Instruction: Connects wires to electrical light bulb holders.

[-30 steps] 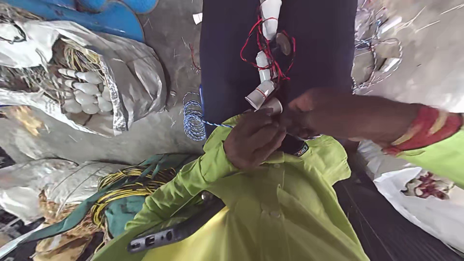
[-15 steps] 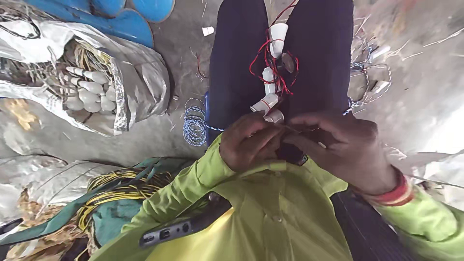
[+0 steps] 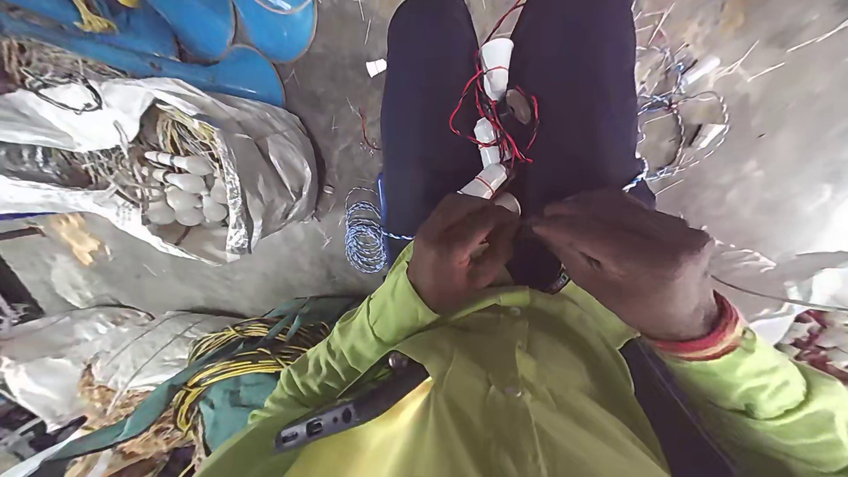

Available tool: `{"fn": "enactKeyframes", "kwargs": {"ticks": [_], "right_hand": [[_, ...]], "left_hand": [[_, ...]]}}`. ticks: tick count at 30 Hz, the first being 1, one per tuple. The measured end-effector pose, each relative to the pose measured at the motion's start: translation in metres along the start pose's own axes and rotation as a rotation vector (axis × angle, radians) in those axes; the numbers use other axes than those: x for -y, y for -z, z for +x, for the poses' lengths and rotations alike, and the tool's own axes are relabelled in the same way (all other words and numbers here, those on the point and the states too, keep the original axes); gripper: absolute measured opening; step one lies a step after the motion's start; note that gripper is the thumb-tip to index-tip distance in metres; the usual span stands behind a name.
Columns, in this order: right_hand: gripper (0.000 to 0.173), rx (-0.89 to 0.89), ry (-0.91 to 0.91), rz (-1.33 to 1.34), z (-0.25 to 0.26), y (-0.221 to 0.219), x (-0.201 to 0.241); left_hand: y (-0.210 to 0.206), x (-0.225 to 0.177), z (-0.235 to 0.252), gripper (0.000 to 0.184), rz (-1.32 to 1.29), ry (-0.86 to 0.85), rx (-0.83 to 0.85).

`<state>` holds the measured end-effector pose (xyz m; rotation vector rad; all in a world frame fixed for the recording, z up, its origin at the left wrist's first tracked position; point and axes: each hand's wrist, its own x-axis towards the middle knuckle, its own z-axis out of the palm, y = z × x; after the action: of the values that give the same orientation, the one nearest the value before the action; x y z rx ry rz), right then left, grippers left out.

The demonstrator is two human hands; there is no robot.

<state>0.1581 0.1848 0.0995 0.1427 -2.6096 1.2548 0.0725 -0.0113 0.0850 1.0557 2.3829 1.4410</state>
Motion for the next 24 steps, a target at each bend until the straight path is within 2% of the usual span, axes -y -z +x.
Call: {"fn": "enactKeyframes", "kwargs": {"ticks": [3, 5, 7, 10, 15, 19, 24], "right_hand": [[0.013, -0.018, 0.012, -0.016, 0.001, -0.005, -0.01], [0.014, -0.037, 0.02, -0.007, 0.001, -0.011, -0.015], [0.015, -0.046, 0.018, 0.02, 0.001, -0.017, -0.018], [0.015, -0.036, -0.007, 0.011, 0.0, -0.022, -0.017], [0.013, -0.03, 0.06, -0.057, -0.002, -0.014, -0.015], [0.012, -0.043, 0.2, -0.049, -0.001, -0.011, -0.02], [0.012, -0.024, 0.235, -0.155, 0.008, 0.006, -0.023]], "left_hand": [[0.007, -0.002, 0.006, 0.013, -0.271, 0.288, 0.174], [0.012, -0.001, 0.01, 0.015, -0.58, 0.583, 0.28], [0.017, -0.001, 0.014, 0.014, -0.77, 0.821, 0.338], [0.018, 0.0, 0.014, 0.015, -0.854, 1.001, 0.356], [0.016, 0.001, 0.013, 0.016, -0.97, 1.062, 0.29], [0.014, -0.006, 0.013, 0.014, -0.928, 0.972, 0.257], [0.006, -0.014, 0.03, 0.016, -0.847, 0.829, 0.285]]}}
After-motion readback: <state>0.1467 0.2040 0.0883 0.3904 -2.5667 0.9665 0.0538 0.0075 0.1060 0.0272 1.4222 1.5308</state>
